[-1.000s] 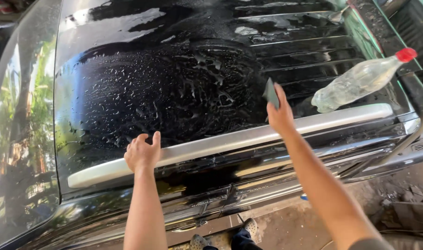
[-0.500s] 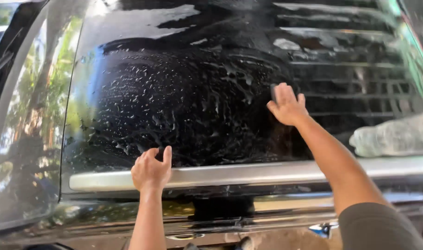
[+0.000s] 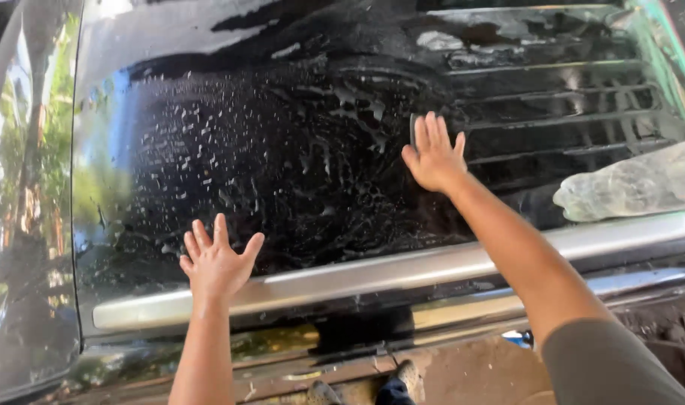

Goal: Cleaning and scrubbing the roof of a black vehicle using water and a cleaning pad.

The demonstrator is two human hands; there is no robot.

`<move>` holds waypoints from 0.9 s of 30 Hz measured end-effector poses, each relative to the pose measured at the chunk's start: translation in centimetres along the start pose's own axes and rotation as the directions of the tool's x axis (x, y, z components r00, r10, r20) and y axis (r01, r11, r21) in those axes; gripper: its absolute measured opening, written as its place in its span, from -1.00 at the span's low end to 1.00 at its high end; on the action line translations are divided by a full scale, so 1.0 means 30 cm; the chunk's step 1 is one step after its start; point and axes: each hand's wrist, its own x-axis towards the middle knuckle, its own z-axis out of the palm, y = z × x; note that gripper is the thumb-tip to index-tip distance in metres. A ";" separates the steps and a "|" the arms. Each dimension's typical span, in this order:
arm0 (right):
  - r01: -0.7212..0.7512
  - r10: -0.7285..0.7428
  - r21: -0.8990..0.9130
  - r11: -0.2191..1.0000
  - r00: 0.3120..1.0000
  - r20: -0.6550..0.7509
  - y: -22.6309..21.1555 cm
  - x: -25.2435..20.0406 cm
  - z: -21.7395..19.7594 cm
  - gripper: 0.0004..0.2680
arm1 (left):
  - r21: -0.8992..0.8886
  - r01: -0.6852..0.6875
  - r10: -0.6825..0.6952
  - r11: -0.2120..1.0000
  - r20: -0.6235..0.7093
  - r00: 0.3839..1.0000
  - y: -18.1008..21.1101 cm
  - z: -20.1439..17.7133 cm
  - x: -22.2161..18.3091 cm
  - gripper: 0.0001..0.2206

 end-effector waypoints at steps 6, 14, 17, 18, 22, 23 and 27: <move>0.326 -0.317 -0.187 0.927 0.945 0.078 0.048 -0.049 0.060 -0.41 | 0.009 -0.159 0.158 0.987 0.049 0.986 -0.002 0.054 0.312 -0.03; -0.009 0.008 -0.023 1.000 0.999 -0.039 -0.038 0.148 0.002 -0.39 | 0.058 -0.153 0.158 0.987 -0.098 0.983 0.017 0.027 0.418 -0.09; 0.268 -0.262 -0.157 0.951 0.963 0.056 -0.074 -0.084 0.134 -0.37 | 0.027 -0.160 0.162 0.987 -0.119 0.980 0.021 0.014 0.431 -0.09; 0.267 -0.258 -0.162 0.950 0.963 0.074 -0.059 -0.079 0.123 -0.37 | 0.021 -0.155 0.156 0.988 -0.102 0.982 0.021 0.017 0.425 -0.09; 0.139 -0.141 -0.139 0.980 0.990 -0.004 -0.037 0.125 0.003 -0.42 | -0.005 -0.159 0.157 0.987 -0.139 0.978 0.000 0.035 0.408 -0.09; -0.035 0.033 -0.042 0.999 0.999 -0.035 -0.040 0.208 -0.047 -0.45 | -0.005 -0.166 0.163 0.986 -0.147 0.976 -0.008 0.039 0.402 -0.09; -0.154 0.154 0.011 0.988 0.986 -0.064 -0.126 0.189 -0.060 -0.47 | 0.002 -0.167 0.165 0.986 -0.165 0.972 0.004 0.020 0.425 -0.08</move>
